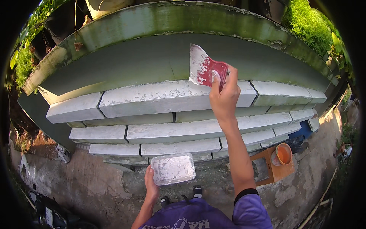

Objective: Patching or applying putty/compound to a textured wall using a scraper.

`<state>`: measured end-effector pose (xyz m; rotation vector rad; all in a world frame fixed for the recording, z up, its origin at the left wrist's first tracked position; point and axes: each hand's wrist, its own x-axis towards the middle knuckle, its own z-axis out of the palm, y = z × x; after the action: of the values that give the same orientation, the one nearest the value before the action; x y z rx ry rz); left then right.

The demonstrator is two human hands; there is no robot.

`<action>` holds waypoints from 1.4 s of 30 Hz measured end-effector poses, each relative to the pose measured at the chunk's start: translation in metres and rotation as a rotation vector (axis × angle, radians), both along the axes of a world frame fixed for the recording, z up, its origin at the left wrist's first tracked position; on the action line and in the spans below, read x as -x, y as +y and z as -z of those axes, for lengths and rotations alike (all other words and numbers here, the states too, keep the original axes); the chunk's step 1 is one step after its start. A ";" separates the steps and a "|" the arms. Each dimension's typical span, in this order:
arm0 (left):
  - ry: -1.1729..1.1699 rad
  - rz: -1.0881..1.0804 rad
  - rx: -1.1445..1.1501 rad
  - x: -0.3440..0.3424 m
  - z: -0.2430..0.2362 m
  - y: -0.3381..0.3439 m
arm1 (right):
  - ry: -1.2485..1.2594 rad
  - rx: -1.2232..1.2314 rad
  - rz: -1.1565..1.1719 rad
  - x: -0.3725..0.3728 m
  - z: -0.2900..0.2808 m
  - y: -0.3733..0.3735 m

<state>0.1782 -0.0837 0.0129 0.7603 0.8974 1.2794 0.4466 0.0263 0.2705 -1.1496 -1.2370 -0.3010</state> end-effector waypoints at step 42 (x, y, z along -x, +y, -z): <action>0.087 -0.043 0.002 0.021 0.021 -0.007 | -0.377 -0.030 -0.126 -0.009 0.020 0.012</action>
<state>0.1575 -0.0908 -0.0084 0.8035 0.9894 1.2908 0.4556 0.0378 0.2509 -1.0106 -1.6223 -0.4536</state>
